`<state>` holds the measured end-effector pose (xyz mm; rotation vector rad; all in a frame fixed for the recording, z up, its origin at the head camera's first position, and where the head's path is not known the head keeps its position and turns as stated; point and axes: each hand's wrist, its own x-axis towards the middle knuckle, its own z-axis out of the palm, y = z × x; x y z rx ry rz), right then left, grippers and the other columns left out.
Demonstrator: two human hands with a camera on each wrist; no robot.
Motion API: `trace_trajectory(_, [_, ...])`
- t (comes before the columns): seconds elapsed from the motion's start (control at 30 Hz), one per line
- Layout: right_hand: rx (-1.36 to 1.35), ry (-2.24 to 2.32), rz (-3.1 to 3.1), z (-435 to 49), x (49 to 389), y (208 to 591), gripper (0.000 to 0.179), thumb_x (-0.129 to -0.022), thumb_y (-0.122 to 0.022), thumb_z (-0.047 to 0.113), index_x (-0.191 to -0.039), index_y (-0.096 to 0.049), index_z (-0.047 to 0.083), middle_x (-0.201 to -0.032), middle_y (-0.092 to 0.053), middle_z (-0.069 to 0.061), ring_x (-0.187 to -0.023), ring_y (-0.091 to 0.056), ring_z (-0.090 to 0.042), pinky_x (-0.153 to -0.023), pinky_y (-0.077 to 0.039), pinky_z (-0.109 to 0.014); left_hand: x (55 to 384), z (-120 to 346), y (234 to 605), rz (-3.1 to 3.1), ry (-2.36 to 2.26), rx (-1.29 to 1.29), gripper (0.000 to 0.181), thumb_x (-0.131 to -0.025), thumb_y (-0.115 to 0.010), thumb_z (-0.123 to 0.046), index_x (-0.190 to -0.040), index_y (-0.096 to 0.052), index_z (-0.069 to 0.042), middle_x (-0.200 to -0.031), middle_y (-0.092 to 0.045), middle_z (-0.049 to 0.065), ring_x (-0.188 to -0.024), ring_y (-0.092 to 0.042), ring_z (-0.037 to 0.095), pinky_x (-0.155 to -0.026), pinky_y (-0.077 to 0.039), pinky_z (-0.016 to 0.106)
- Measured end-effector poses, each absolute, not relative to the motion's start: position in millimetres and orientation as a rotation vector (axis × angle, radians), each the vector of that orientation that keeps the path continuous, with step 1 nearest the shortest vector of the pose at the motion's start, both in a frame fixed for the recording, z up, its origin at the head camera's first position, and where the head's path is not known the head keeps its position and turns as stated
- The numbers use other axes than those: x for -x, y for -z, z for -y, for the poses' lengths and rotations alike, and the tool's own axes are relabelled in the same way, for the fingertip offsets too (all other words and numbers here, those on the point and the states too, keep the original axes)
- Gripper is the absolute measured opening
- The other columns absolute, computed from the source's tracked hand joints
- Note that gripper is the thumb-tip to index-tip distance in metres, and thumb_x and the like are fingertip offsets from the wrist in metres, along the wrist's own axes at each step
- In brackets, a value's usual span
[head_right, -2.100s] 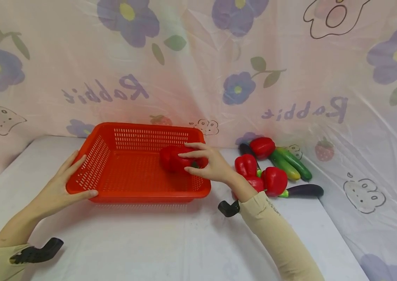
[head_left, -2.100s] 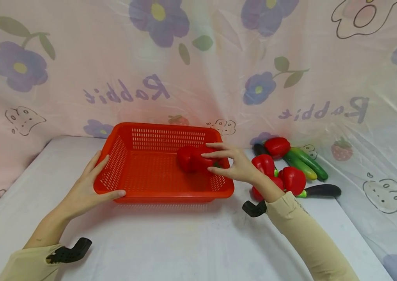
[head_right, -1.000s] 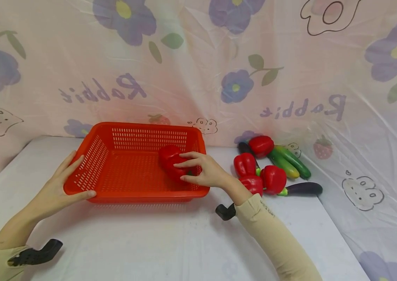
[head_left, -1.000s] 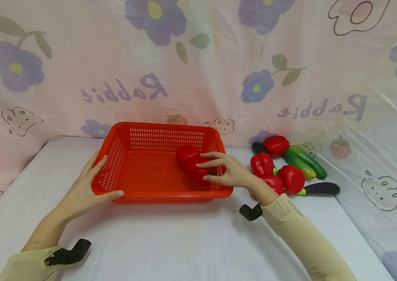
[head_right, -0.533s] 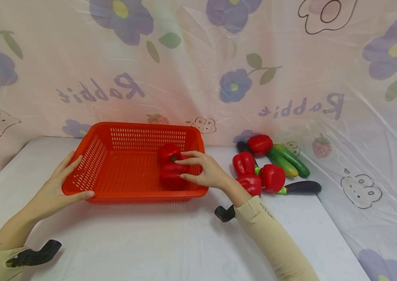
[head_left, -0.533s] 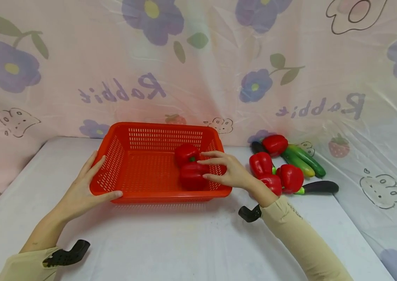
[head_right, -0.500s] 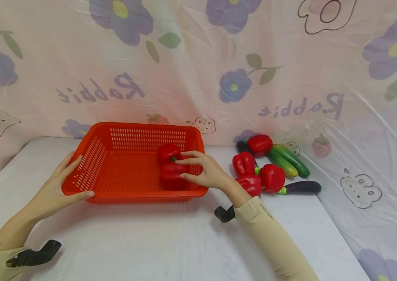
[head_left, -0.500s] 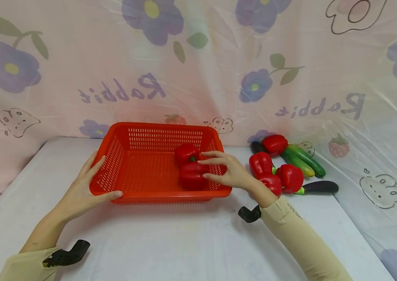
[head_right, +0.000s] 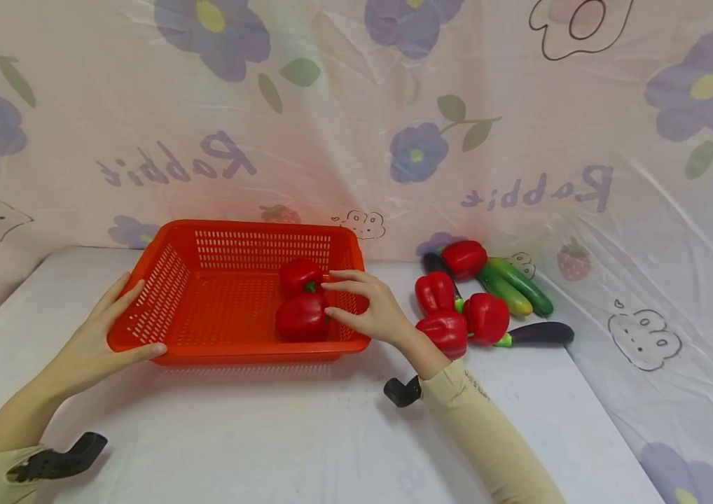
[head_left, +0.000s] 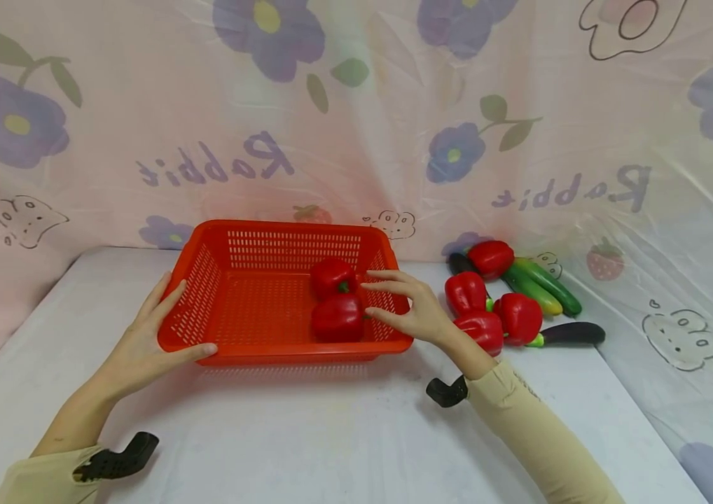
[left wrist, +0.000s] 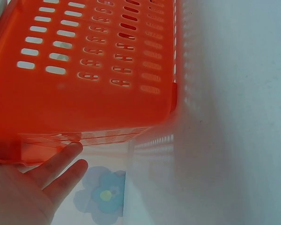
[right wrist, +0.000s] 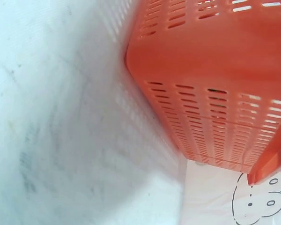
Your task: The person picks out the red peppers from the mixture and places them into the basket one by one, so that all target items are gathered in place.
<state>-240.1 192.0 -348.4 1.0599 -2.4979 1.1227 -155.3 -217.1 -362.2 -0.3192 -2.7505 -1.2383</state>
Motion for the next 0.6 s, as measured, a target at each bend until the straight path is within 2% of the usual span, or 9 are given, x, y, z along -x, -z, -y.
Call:
trace_trajectory(0.4, [-0.963,-1.215,2.497,-204.7,236.1,347.3,0.04,-0.083,-0.075,0.018,-0.122,-0.067,0.014,-0.134,-0.057,-0.009,-0.128,-0.049,-0.021,-0.107,-0.038,-0.056,154.8,217.5,365.3,2.739,1.254,0.34,0.109,-0.074,-0.082,-0.033,-0.155,-0.012,-0.012,-0.162,0.01,0.003,-0.144,-0.003,0.048,-0.092,-0.02,0.081])
trace_trajectory(0.6, [-0.924,-1.21,2.49,-208.7,232.4,341.6,0.04,-0.082,-0.075,0.01,-0.121,-0.067,0.006,-0.133,-0.058,-0.012,-0.127,-0.05,-0.027,-0.106,-0.04,-0.053,155.6,217.7,364.7,2.734,1.264,0.345,0.109,-0.075,-0.081,-0.032,-0.155,-0.011,-0.012,-0.162,0.01,0.002,-0.144,-0.001,0.048,-0.093,-0.018,0.082])
